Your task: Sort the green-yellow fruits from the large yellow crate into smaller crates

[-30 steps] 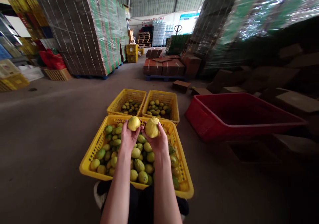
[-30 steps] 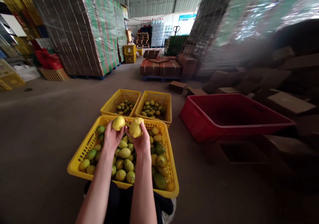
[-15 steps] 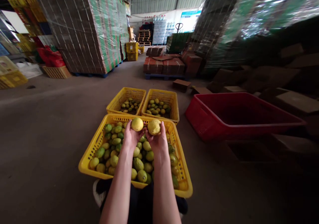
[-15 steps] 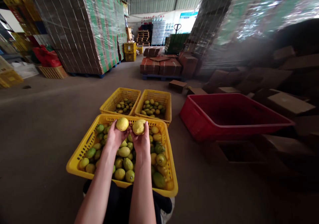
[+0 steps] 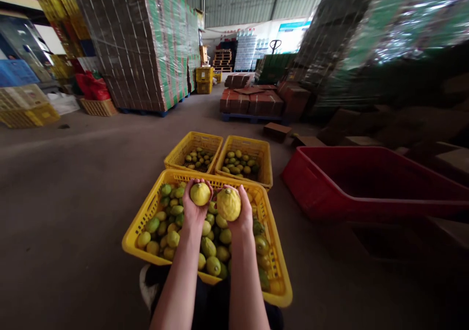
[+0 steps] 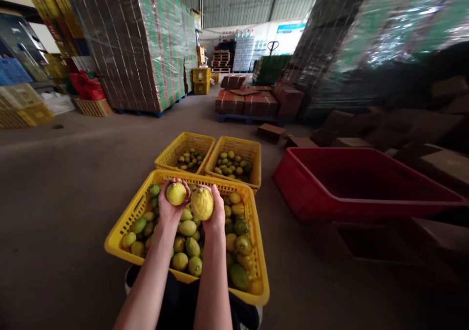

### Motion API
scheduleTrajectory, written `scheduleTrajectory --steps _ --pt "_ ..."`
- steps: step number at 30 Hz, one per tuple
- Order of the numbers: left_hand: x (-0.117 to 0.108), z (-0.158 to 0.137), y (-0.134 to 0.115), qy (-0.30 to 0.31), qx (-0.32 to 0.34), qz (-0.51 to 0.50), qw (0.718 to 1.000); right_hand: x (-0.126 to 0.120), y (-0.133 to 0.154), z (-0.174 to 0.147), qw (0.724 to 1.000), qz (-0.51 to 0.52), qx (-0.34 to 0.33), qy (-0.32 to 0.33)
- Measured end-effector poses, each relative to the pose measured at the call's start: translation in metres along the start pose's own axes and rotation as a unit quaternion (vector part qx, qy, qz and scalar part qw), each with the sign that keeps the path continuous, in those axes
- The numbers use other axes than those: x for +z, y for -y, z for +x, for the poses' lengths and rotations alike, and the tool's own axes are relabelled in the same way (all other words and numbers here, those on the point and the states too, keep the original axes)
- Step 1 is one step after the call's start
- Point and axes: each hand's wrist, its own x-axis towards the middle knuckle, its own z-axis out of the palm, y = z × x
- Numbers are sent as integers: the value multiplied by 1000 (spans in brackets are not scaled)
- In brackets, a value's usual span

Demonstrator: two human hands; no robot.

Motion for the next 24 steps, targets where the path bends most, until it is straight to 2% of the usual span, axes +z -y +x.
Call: scheduleTrajectory --steps 5,12,18,22,24 --pt "3 -2 4 -13 -28 -42 999 0 0 1 998 26 -4 -63" --pt "-4 8 7 -49 -41 -26 998 -6 7 7 988 55 28 -143" --pt "-1 8 6 -59 -65 -13 996 -5 7 8 987 67 17 -145" --pt "-11 16 20 -77 -79 54 992 -8 7 10 988 70 11 -140" --pt "-31 20 27 -103 -136 144 975 -11 9 12 987 81 3 -137"
